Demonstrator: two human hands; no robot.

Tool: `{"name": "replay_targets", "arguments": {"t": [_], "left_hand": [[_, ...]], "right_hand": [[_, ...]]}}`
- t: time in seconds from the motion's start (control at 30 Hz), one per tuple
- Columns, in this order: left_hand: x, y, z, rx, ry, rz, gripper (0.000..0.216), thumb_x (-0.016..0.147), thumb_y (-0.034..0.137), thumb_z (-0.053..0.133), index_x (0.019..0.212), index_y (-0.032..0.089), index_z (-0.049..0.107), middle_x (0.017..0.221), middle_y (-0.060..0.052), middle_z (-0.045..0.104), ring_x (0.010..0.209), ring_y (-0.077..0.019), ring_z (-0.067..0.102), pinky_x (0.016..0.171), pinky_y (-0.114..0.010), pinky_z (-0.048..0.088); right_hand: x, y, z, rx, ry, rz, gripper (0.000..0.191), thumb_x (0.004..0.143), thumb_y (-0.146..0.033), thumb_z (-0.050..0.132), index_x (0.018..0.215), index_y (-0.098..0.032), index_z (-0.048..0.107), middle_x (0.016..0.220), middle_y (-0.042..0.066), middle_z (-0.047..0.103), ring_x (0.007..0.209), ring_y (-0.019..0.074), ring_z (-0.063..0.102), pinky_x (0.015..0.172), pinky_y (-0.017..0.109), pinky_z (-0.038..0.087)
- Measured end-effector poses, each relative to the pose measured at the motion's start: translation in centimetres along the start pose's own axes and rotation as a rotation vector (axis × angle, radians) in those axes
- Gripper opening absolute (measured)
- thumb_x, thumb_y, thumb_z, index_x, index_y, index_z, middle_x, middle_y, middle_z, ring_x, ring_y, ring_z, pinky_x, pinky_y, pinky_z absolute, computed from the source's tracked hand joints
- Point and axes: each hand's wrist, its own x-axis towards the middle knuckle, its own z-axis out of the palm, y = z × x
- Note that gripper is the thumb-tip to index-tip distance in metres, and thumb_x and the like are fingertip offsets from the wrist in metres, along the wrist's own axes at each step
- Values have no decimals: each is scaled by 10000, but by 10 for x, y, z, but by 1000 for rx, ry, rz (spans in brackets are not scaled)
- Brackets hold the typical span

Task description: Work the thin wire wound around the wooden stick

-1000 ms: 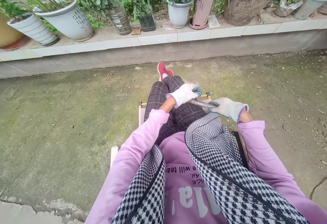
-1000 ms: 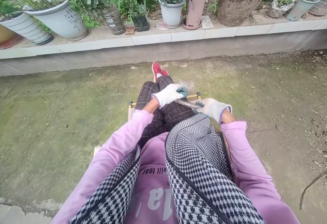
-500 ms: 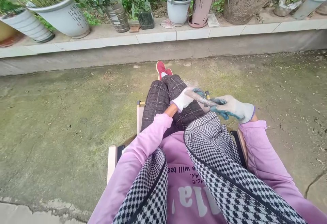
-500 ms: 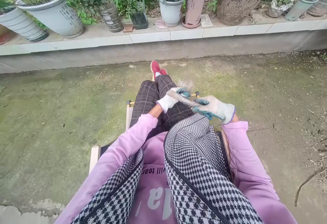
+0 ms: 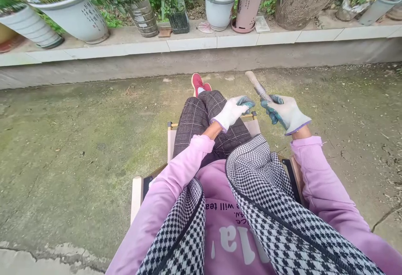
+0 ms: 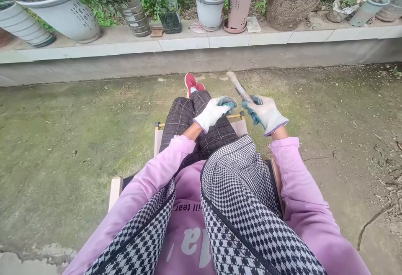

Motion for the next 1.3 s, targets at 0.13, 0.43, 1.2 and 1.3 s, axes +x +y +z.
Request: {"name": "replay_targets", "arguments": {"t": [0.13, 0.43, 1.2, 1.3], "left_hand": [[-2, -17, -2, -295, 86, -68, 62, 919, 129, 689, 917, 145, 749, 838, -8, 753, 748, -107, 627, 806, -269, 527], [4, -31, -44, 62, -47, 6, 85, 875, 209, 722, 903, 148, 775, 888, -7, 768, 843, -139, 635, 848, -270, 505], [-15, -10, -15, -571, -191, -238, 285, 1029, 403, 817, 1018, 118, 800, 995, -191, 882, 998, -290, 863, 1030, -449, 692], [-22, -9, -16, -574, -199, -240, 336, 1053, 420, 803, 1056, 84, 792, 968, -199, 869, 891, -273, 855, 990, -455, 681]], "right_hand": [[-15, -24, 7, 342, -241, -88, 575, 736, -553, 895, 1137, -150, 802, 670, -36, 552, 480, 96, 416, 409, 272, 340], [-22, 16, 11, -308, -609, -63, 380, 738, -461, 908, 1035, -225, 916, 817, 24, 792, 662, 170, 636, 603, 287, 471], [-24, -4, -8, 526, -231, -58, 570, 747, -491, 979, 1182, -173, 796, 649, -55, 564, 444, 81, 412, 392, 261, 316], [-19, -3, -11, 606, -187, -97, 547, 745, -535, 1004, 1132, -217, 784, 657, -59, 558, 445, 83, 406, 390, 262, 299]]}}
